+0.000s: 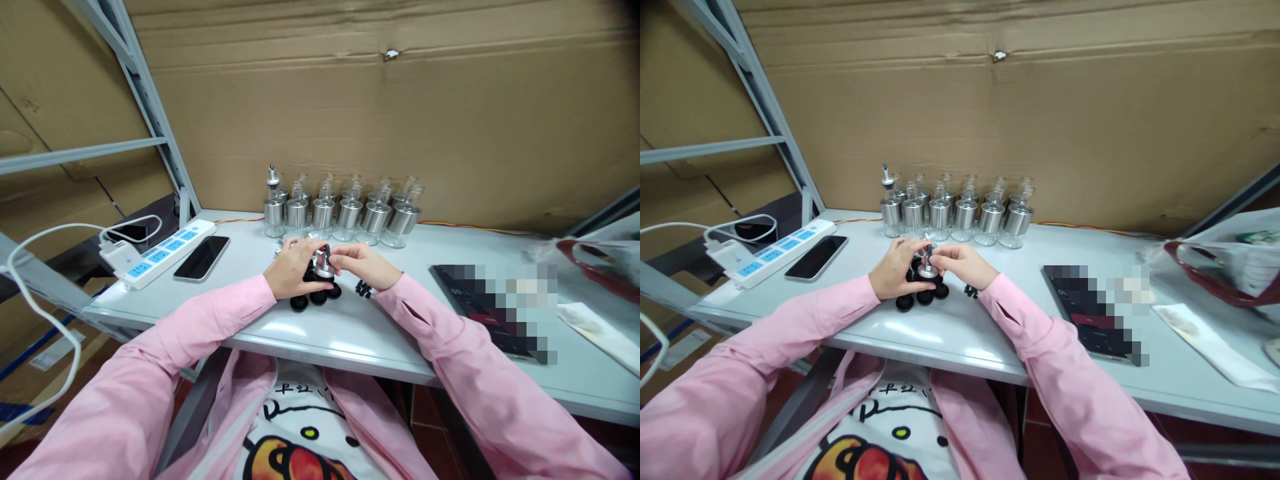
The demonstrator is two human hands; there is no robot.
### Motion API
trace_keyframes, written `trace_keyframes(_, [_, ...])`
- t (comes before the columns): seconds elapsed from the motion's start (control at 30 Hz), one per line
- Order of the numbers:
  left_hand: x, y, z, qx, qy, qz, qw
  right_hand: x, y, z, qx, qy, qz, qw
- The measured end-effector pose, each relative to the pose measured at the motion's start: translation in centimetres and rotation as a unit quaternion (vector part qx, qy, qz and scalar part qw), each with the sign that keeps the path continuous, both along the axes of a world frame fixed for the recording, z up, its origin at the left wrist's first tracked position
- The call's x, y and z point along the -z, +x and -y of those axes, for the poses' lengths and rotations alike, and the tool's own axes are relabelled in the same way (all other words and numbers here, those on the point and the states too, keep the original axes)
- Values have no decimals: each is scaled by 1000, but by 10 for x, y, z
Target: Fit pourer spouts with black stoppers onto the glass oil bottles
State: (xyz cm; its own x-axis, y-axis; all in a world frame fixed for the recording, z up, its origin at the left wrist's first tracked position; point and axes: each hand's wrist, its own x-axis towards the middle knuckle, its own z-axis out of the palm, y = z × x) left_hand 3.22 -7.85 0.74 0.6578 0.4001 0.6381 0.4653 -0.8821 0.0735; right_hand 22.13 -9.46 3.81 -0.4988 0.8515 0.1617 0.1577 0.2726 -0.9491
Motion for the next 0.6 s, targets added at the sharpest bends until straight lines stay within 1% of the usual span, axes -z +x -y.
trace_keyframes(0.13, [0,0,1,16,-7,-6,1000,1,1,0,-4,-10,-13,1000])
trace_keyframes(0.3, [-1,0,1,19,-26,-9,999,2,2,-1,-13,-11,-20,1000])
trace_keyframes(0.5, [-1,0,1,30,-17,-1,999,5,5,-2,-45,-12,-36,998])
trace_keyframes(0.6, [-2,0,2,39,-18,3,999,7,6,-3,-51,-9,-38,998])
